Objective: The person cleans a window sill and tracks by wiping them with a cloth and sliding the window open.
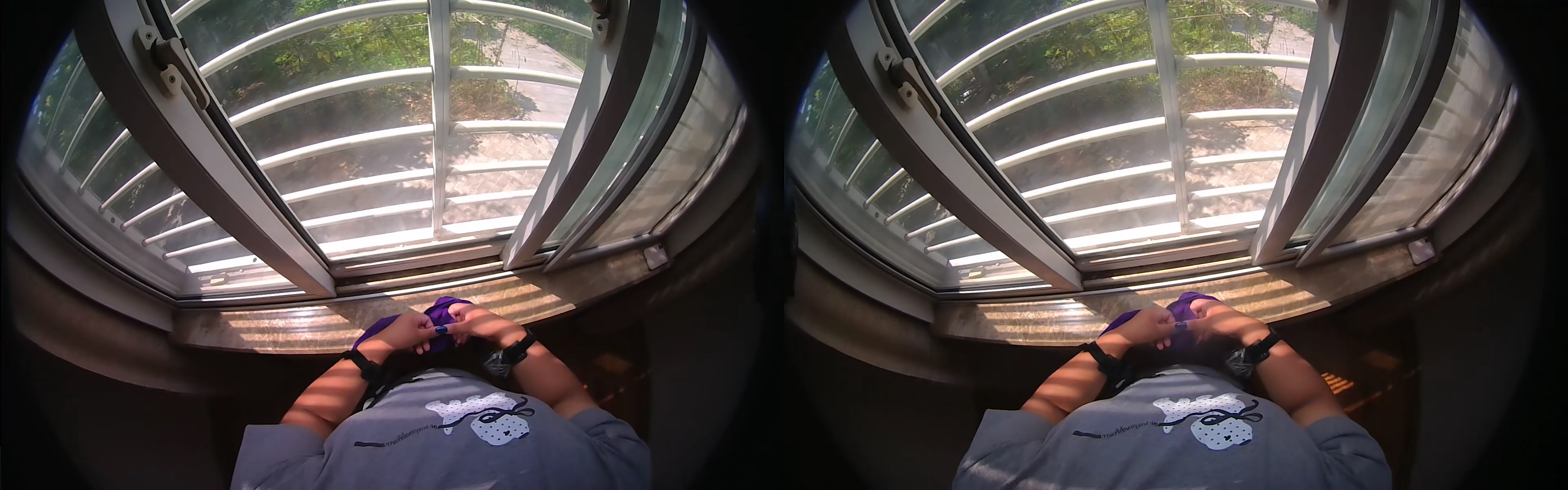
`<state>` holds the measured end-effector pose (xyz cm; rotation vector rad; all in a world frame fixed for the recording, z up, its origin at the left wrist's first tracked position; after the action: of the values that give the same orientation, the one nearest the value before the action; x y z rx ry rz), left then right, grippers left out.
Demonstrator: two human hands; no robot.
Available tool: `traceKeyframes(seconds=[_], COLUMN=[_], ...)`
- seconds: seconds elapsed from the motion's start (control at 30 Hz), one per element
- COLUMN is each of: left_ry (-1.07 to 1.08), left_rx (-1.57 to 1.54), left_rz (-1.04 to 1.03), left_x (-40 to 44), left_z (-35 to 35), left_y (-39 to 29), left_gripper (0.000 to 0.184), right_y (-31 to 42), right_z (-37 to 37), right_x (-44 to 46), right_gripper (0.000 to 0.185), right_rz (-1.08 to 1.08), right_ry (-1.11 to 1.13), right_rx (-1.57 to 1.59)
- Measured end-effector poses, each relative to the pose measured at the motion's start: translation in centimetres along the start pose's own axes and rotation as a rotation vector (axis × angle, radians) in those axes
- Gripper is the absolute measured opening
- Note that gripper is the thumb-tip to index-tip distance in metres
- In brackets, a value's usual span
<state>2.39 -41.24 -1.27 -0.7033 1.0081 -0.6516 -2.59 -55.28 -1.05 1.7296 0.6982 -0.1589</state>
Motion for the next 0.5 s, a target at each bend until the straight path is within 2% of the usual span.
traceKeyframes(seconds=[0.17, 0.3, 0.5], left_ry=[-0.044, -0.054, -0.097], left_rx=[-0.017, -0.052, -0.127], left_rz=[0.032, 0.058, 0.07], left_x=[0.8, 0.6, 0.5], left_z=[-0.4, -0.4, 0.3], left_y=[-0.7, -0.6, 0.0], left_gripper=[0.027, 0.025, 0.022], right_y=[-0.3, -0.2, 1.0], right_z=[1.1, 0.2, -0.8], right_x=[-0.2, 0.3, 1.7], right_gripper=[0.025, 0.035, 0.032], right_rz=[0.029, 0.004, -0.079], right_ry=[-0.02, 0.026, 0.058], right_rx=[0.006, -0.012, 0.055])
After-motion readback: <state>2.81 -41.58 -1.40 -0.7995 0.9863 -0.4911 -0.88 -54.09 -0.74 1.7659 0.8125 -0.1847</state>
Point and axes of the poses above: each hand's wrist, its own x-axis towards the middle knuckle, its own z-axis out of the back of the hand, y = z × x, the point moved 6 cm from there along x, towards the middle knuckle, and after that the axes turned 14 degrees about x, right-handed, at the moved point
